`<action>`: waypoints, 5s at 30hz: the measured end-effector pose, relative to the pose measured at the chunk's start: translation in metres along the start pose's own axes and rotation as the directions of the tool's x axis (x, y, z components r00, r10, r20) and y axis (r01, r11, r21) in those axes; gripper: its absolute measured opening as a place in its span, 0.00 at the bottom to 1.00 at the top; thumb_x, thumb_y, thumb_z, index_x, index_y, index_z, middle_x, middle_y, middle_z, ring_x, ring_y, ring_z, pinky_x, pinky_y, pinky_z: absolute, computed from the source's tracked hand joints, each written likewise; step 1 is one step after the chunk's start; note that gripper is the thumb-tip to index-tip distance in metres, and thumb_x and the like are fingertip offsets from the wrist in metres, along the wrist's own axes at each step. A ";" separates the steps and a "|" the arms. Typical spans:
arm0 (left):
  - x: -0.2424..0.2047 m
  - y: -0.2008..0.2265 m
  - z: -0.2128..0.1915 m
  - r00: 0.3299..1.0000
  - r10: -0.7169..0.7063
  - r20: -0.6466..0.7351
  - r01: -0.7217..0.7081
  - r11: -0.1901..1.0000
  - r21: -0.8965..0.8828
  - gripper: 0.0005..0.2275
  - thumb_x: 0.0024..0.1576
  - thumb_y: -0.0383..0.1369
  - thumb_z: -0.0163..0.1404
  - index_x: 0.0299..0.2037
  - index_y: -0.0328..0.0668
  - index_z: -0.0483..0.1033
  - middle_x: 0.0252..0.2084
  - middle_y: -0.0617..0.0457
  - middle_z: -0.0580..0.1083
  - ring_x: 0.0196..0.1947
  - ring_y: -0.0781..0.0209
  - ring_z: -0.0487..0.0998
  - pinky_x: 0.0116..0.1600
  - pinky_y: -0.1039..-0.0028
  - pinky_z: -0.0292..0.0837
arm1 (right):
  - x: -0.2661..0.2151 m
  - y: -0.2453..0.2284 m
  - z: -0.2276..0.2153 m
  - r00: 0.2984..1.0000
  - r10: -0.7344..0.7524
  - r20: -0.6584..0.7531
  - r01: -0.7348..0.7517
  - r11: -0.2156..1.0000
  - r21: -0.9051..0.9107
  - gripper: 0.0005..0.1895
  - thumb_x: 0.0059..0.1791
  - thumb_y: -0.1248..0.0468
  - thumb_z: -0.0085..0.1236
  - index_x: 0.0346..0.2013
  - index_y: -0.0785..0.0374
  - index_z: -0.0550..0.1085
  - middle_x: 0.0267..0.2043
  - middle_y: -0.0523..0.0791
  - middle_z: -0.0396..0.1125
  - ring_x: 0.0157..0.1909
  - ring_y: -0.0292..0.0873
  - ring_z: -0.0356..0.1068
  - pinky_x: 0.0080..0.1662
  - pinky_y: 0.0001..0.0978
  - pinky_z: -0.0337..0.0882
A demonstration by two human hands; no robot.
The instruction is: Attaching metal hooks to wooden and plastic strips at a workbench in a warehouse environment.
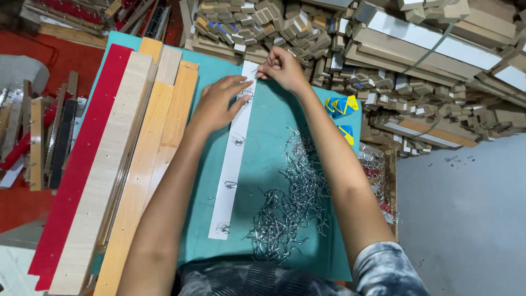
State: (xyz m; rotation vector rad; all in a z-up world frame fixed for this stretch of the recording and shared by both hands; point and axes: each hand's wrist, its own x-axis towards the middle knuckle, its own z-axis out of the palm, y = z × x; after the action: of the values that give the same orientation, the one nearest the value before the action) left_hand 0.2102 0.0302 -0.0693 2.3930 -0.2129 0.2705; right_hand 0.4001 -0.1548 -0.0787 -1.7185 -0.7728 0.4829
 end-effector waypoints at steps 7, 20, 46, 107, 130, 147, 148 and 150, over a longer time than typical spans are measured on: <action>-0.008 -0.002 0.003 0.998 0.006 -0.060 -0.014 0.991 -0.133 0.13 0.67 0.38 0.41 0.57 0.53 0.75 0.63 0.58 0.73 0.69 0.46 0.65 0.60 0.57 0.60 | 0.004 -0.005 0.003 1.000 0.007 -0.010 -0.010 0.954 -0.299 0.06 0.52 0.66 0.64 0.33 0.57 0.74 0.37 0.42 0.78 0.37 0.34 0.81 0.35 0.17 0.73; -0.015 0.006 0.004 0.999 -0.050 0.018 0.052 0.992 -0.115 0.28 0.59 0.42 0.55 0.70 0.59 0.60 0.63 0.53 0.68 0.64 0.50 0.67 0.62 0.54 0.55 | 0.019 -0.022 0.009 0.998 -0.036 0.044 0.056 0.765 -0.642 0.07 0.50 0.68 0.64 0.27 0.59 0.77 0.25 0.42 0.75 0.29 0.39 0.76 0.37 0.31 0.71; -0.051 -0.023 0.047 0.950 -0.295 -0.098 0.271 0.940 -0.206 0.25 0.65 0.43 0.46 0.66 0.33 0.60 0.59 0.36 0.60 0.59 0.33 0.62 0.66 0.52 0.55 | 0.043 -0.014 0.037 0.932 0.361 -0.009 -0.207 0.515 -0.832 0.10 0.45 0.72 0.59 0.37 0.55 0.75 0.50 0.54 0.63 0.38 0.54 0.73 0.42 0.44 0.73; -0.139 0.409 0.270 0.709 0.031 0.704 0.477 0.715 -0.511 0.33 0.61 0.36 0.52 0.70 0.18 0.52 0.64 0.18 0.58 0.63 0.23 0.66 0.64 0.47 0.66 | -0.691 0.184 -0.078 -0.152 0.843 -0.517 0.295 0.538 0.790 0.18 0.53 0.57 0.61 0.47 0.62 0.64 0.30 0.40 0.60 0.32 0.38 0.67 0.40 0.30 0.75; -0.112 0.401 0.406 0.590 -0.309 0.746 0.645 0.736 -0.206 0.36 0.64 0.39 0.41 0.76 0.28 0.33 0.76 0.22 0.34 0.74 0.21 0.31 0.75 0.38 0.30 | -0.687 0.241 -0.169 0.133 0.949 -0.284 -0.148 0.303 0.941 0.40 0.53 0.40 0.55 0.61 0.71 0.57 0.50 0.49 0.57 0.45 0.38 0.71 0.50 0.29 0.79; -0.137 0.397 0.305 0.890 -0.125 0.438 0.378 0.739 -0.558 0.24 0.62 0.30 0.45 0.71 0.37 0.61 0.71 0.22 0.53 0.72 0.24 0.53 0.72 0.42 0.50 | -0.686 0.197 -0.139 0.328 0.507 -0.797 -0.361 0.847 0.391 0.11 0.53 0.69 0.43 0.44 0.64 0.74 0.21 0.52 0.70 0.19 0.39 0.66 0.26 0.24 0.71; -0.140 0.395 0.286 0.897 -0.143 0.417 0.379 0.736 -0.562 0.24 0.62 0.30 0.45 0.71 0.37 0.61 0.71 0.22 0.53 0.72 0.24 0.53 0.72 0.42 0.50 | -0.670 0.174 -0.134 0.354 0.502 -0.789 -0.363 0.852 0.379 0.11 0.53 0.69 0.43 0.44 0.64 0.74 0.21 0.52 0.70 0.19 0.39 0.66 0.26 0.24 0.71; -0.146 0.391 0.246 0.982 -0.077 0.170 0.178 0.661 -0.729 0.18 0.62 0.24 0.44 0.62 0.43 0.74 0.66 0.34 0.65 0.67 0.33 0.65 0.66 0.49 0.65 | -0.637 0.128 -0.123 0.423 0.249 -0.871 -0.234 0.959 0.160 0.09 0.57 0.67 0.43 0.47 0.64 0.72 0.20 0.51 0.69 0.19 0.39 0.65 0.27 0.22 0.68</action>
State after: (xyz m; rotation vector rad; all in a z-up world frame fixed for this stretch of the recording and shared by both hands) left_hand 0.0142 -0.4117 -0.0349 1.5818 -0.1655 -0.0465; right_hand 0.0687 -0.7111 -0.2111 -1.7588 0.2773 -0.2803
